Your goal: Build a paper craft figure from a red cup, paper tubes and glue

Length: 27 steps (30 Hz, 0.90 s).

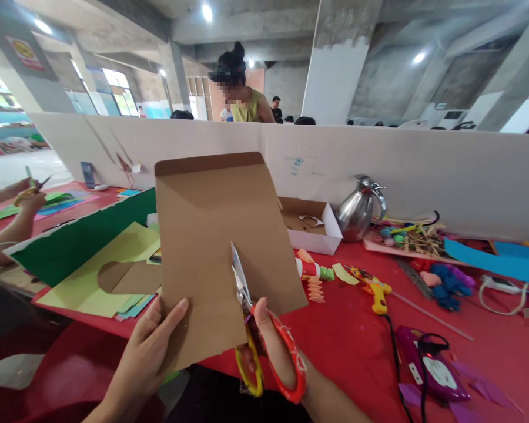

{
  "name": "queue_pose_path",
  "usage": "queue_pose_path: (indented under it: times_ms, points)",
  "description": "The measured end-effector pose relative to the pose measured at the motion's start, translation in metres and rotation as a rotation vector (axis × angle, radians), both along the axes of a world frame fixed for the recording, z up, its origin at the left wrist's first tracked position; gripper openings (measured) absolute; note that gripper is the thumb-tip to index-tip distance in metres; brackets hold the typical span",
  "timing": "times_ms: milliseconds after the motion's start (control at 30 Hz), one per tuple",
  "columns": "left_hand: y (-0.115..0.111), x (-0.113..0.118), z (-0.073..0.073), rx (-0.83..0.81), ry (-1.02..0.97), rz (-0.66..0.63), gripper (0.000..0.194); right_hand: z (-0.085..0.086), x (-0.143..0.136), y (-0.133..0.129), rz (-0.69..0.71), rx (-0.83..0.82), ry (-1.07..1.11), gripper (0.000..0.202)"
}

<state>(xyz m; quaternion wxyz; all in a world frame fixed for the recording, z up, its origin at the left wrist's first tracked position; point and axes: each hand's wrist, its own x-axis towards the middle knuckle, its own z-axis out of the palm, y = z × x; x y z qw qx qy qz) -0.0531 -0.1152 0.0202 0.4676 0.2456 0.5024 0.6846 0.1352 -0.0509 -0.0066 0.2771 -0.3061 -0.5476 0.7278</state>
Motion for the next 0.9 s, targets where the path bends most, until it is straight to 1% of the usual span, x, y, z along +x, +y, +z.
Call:
queue_pose_path:
  times_ms: [100, 167, 233, 333, 500, 633, 800, 900]
  points:
    - [-0.003, 0.001, -0.004, 0.003, -0.002, 0.023, 0.073, 0.003, -0.004, -0.004, -0.079, 0.013, 0.018, 0.070]
    - [-0.004, -0.002, -0.005, -0.004, 0.003, 0.020, 0.074, 0.007, -0.004, -0.005, -0.118, 0.057, -0.017, 0.064]
    - [-0.004, -0.004, -0.006, -0.009, 0.004, 0.018, 0.074, 0.010, -0.004, -0.005, -0.131, 0.105, -0.044, 0.062]
    - [-0.003, -0.004, -0.008, 0.001, -0.002, 0.027, 0.074, 0.008, -0.004, -0.005, -0.142, 0.140, -0.075, 0.060]
    - [-0.001, 0.000, -0.008, -0.001, -0.022, 0.039, 0.075, 0.001, -0.011, -0.007, -0.188, 0.120, -0.092, 0.059]
    - [0.000, -0.002, -0.006, 0.018, 0.002, 0.063, 0.077, 0.001, -0.019, -0.008, -0.265, 0.062, -0.143, 0.063]
    - [-0.003, -0.003, -0.006, 0.005, 0.025, 0.030, 0.073, 0.010, -0.015, -0.001, -0.182, 0.024, -0.115, 0.067]
    - [-0.007, 0.000, -0.010, -0.025, 0.021, 0.000, 0.071, 0.018, -0.010, 0.006, -0.126, 0.052, -0.107, 0.074]
